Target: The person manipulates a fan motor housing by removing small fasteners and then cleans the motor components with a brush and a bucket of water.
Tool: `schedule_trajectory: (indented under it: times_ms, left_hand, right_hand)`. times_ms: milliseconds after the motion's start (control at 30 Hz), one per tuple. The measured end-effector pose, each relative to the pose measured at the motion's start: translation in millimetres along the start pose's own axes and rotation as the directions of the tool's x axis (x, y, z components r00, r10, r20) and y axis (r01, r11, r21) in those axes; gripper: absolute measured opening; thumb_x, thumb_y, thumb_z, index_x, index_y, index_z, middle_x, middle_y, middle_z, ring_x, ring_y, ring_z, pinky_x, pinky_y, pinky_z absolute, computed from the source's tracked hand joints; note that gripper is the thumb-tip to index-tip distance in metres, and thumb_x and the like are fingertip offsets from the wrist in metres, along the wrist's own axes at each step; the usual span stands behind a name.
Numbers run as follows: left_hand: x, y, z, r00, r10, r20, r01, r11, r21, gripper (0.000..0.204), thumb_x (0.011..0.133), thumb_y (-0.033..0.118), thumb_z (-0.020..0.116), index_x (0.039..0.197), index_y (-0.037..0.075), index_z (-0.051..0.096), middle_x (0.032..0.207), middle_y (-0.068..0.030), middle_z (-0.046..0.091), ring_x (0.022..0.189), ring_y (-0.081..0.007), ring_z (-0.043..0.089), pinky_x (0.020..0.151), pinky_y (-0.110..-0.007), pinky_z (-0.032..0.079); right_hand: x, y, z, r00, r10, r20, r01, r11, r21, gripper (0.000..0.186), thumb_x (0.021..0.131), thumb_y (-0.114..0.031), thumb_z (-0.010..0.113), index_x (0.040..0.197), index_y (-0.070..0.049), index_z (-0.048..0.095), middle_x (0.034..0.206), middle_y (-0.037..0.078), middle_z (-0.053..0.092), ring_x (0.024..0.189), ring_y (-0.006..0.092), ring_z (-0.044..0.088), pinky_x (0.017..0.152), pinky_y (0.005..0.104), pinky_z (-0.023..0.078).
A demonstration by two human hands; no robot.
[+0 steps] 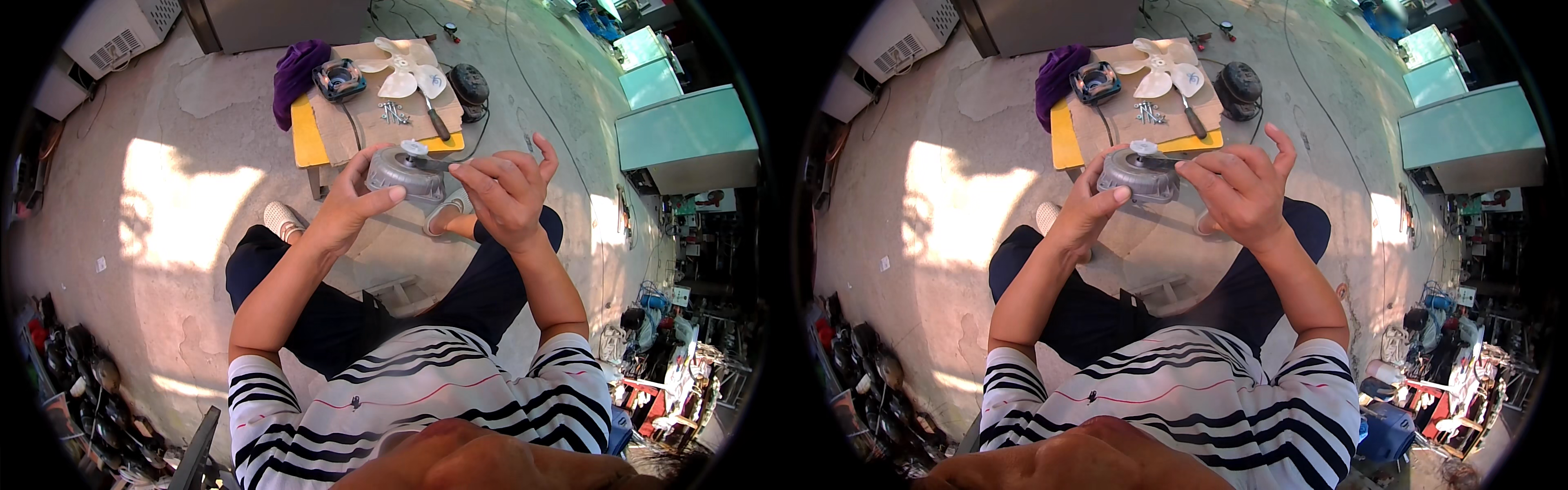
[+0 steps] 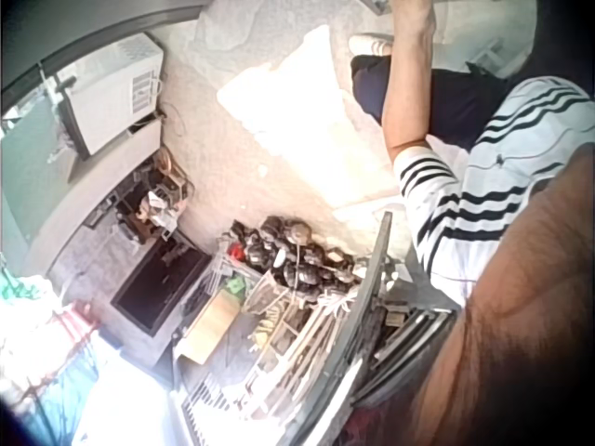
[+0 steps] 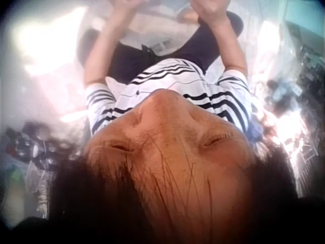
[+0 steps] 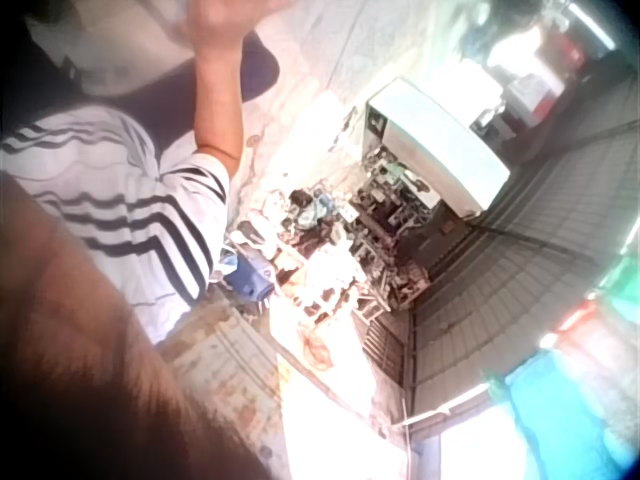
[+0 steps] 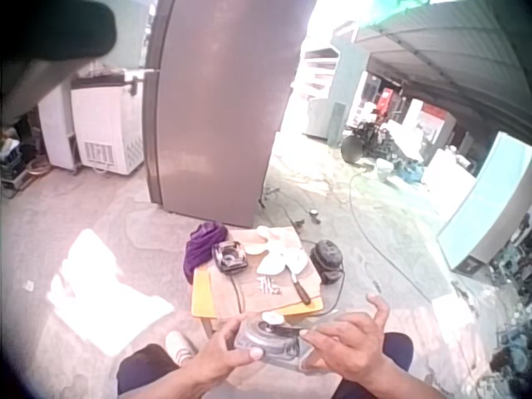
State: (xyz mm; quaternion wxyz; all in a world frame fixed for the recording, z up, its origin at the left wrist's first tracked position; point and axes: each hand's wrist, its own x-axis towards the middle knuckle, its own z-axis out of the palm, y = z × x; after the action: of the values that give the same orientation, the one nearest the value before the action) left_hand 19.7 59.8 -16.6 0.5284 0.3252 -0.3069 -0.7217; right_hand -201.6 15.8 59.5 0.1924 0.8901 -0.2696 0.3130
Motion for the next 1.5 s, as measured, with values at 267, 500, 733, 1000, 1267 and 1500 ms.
schedule_trajectory:
  times_ms: [267,500,733,1000,1267,1500]
  left_hand:
    - [-1.2,3.3,3.9,0.999,0.049,-0.021,-0.048,0.995,0.083,0.081,0.073,0.019,0.082,0.138,0.003,0.038,0.127,-0.0102,0.05,0.116,-0.0187,0.053,0.097,-0.032,0.044]
    - [-2.1,5.5,8.3,0.997,0.05,-0.051,-0.045,0.994,0.099,0.08,0.073,0.015,0.081,0.138,0.003,0.035,0.125,-0.0105,0.051,0.113,-0.0182,0.055,0.094,-0.031,0.047]
    - [-1.5,4.2,6.4,0.993,0.061,-0.102,-0.05,0.993,0.106,0.08,0.073,0.015,0.082,0.138,0.003,0.036,0.125,-0.0103,0.051,0.113,-0.0179,0.055,0.094,-0.031,0.046]
    - [4.0,-3.1,-3.1,0.991,0.061,-0.123,-0.057,0.998,0.04,0.081,0.076,0.025,0.08,0.141,0.003,0.036,0.129,-0.0116,0.049,0.117,-0.0196,0.051,0.098,-0.032,0.042]
    - [5.6,-8.0,-4.2,0.993,0.035,-0.115,-0.038,0.999,-0.026,0.08,0.078,0.026,0.079,0.141,0.002,0.036,0.13,-0.0111,0.049,0.122,-0.0205,0.047,0.103,-0.034,0.037]
    - [6.2,-6.9,-4.2,0.994,0.019,-0.108,-0.028,0.997,-0.077,0.077,0.078,0.026,0.079,0.14,0.005,0.038,0.129,-0.0099,0.05,0.12,-0.0195,0.048,0.103,-0.034,0.038]
  right_hand:
    - [1.0,-1.3,0.0,1.0,-0.012,0.015,0.012,1.0,0.005,0.023,0.069,-0.021,0.063,0.09,-0.021,0.074,0.084,-0.01,0.062,0.082,0.0125,0.056,0.105,0.0515,0.026]
    - [-0.4,-5.6,-4.6,0.999,-0.039,-0.011,0.039,0.999,0.036,0.026,0.065,-0.019,0.065,0.09,-0.022,0.074,0.083,-0.01,0.062,0.08,0.0117,0.056,0.105,0.0503,0.027]
    - [-5.6,-6.4,-13.1,0.996,0.004,-0.089,-0.002,1.0,0.021,0.033,0.06,-0.015,0.073,0.091,-0.022,0.073,0.081,-0.01,0.061,0.078,0.0112,0.056,0.103,0.0484,0.03]
    - [-20.9,-5.1,-9.7,0.985,0.169,-0.035,-0.166,0.982,0.088,0.031,0.064,-0.002,0.08,0.09,-0.016,0.07,0.078,-0.005,0.063,0.071,0.0139,0.057,0.102,0.0452,0.033]
    - [-27.4,-10.4,-1.6,0.988,0.141,-0.064,-0.136,0.988,0.077,0.031,0.065,-0.007,0.078,0.093,-0.018,0.073,0.08,-0.008,0.062,0.069,0.0118,0.055,0.099,0.0439,0.034]
    - [-31.0,-14.5,-0.8,0.991,0.111,-0.075,-0.106,0.992,0.07,0.032,0.064,-0.007,0.077,0.093,-0.019,0.073,0.083,-0.008,0.061,0.069,0.0115,0.054,0.099,0.0435,0.033]
